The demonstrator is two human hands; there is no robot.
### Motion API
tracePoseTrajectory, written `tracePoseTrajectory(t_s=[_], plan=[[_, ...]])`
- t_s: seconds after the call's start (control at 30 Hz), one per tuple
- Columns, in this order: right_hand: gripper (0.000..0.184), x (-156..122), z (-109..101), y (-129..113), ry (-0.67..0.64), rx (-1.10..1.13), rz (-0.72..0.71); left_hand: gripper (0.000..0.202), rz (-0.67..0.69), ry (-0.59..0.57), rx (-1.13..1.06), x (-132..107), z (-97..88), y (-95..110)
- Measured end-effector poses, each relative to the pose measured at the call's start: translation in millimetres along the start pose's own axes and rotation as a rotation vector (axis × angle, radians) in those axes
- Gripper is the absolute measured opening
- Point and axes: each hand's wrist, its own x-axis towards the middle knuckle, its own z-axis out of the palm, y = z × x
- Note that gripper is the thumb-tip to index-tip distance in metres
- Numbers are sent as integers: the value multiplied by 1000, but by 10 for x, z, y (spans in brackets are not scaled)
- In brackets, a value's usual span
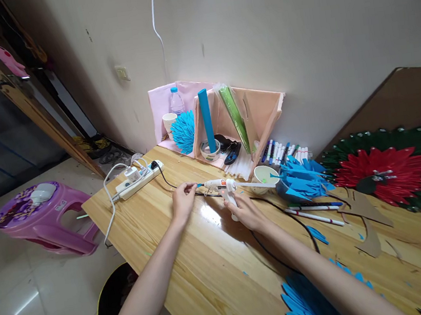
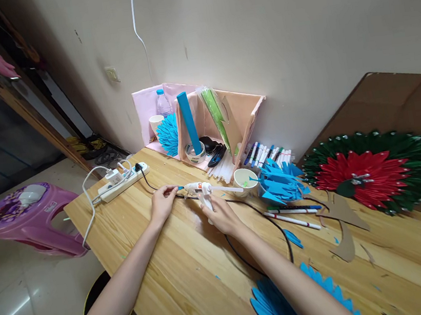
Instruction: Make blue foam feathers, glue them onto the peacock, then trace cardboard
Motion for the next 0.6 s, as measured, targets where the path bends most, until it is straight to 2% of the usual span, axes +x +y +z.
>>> tracePoseTrajectory(t_s=[0.47,0.6], plan=[[24,-8,-5,-12,32,-21,-17,17,-10,7,-48,16,1,-18],[24,16,22,12,118,-39,-1,18,-8,30,-73,25,-17,-10]])
